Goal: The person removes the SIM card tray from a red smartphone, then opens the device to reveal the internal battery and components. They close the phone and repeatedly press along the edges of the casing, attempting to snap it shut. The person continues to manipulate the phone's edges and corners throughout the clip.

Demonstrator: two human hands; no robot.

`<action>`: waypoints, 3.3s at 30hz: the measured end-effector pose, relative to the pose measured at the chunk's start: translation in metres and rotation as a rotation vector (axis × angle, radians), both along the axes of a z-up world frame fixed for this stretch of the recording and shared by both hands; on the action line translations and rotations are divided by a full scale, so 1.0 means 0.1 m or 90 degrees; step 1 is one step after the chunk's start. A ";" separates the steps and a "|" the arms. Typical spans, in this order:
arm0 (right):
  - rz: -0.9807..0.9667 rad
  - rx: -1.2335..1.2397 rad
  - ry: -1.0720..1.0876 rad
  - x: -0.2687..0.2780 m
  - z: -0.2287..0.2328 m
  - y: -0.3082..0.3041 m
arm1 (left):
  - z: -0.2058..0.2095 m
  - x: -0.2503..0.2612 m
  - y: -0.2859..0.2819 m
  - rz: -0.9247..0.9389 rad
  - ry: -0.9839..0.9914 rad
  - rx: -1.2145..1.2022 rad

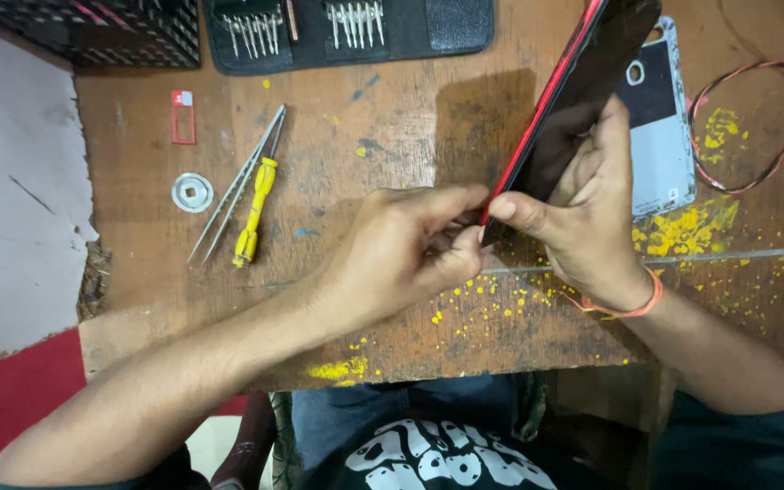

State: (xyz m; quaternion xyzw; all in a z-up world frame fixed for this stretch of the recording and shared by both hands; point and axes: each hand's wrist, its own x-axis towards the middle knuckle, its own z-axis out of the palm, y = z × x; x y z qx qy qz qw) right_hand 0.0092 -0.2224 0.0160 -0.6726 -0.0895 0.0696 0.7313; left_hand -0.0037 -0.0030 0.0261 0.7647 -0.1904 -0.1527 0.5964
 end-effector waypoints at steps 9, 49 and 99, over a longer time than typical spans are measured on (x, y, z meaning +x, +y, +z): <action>-0.054 0.006 0.002 0.00 0.02 0.03 | -0.16 -0.04 -0.04 -0.019 0.183 -0.169; 0.226 -0.794 -0.643 -0.47 0.62 -0.22 | -0.01 -0.17 0.32 -0.274 0.391 -0.146; 0.172 -0.805 -0.956 -0.21 0.39 -0.16 | 0.33 -0.25 0.43 -0.178 -0.048 0.022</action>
